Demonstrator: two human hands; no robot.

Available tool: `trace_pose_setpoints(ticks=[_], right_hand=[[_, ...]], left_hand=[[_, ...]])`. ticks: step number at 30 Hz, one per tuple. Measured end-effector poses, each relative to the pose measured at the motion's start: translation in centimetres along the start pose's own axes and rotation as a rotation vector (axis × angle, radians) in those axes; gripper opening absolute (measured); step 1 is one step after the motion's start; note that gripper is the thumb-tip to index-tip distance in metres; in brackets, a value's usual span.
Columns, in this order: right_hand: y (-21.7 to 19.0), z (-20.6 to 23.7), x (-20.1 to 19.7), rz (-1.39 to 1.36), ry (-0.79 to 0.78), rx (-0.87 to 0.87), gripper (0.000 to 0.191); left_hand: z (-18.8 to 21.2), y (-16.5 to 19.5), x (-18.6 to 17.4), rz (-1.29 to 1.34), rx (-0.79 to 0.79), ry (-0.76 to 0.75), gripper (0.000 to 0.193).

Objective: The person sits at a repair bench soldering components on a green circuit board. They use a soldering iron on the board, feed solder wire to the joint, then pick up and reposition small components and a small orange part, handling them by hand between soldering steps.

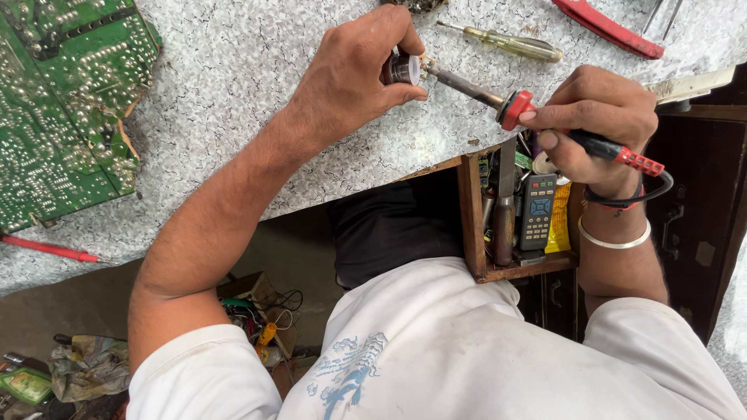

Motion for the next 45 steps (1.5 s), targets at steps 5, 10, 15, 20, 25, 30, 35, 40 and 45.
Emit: trace_pose_setpoints(ticks=[5,10,15,20,25,30,35,40,45], right_hand=[[0.2,-0.3,0.2,-0.006,-0.016,-0.067,0.019],[0.0,-0.6,0.2,-0.022,0.008,-0.058,0.020],[-0.3,-0.4,0.0,0.016,0.019,-0.005,0.021],[-0.2,-0.7,0.1,0.023,0.012,-0.021,0.019],[-0.5,-1.0,0.2,0.018,-0.005,-0.025,0.021],[-1.0,-1.5,0.2,0.066,-0.051,-0.065,0.023],[-1.8,-0.9,0.1,0.127,-0.105,-0.098,0.026],[-0.6,-0.7,-0.2,0.084,0.061,-0.039,0.019],[-0.6,-0.2,-0.7,0.082,0.084,-0.023,0.019]], left_hand=[[-0.1,-0.2,0.2,0.006,0.000,-0.001,0.047],[0.0,-0.1,0.2,-0.001,0.000,0.004,0.048],[0.0,0.0,0.1,-0.005,0.009,0.003,0.048],[-0.1,0.0,0.0,-0.001,-0.002,-0.003,0.048],[0.0,0.0,0.0,-0.003,0.014,0.007,0.048],[-0.1,-0.1,0.2,0.003,-0.008,-0.003,0.047],[-0.1,0.1,0.2,0.011,-0.032,-0.012,0.047],[0.0,0.4,-0.1,0.012,-0.016,-0.009,0.047],[0.0,0.7,0.0,-0.003,0.000,-0.006,0.049]])
Point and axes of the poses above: each hand's wrist, its own z-axis away from the middle knuckle, its own x-axis out of the palm, y = z × x, the point moved 3 cm from there along -z, towards the middle knuckle, and after that the axes turned 9 degrees about -x, right-handed, at the moved point
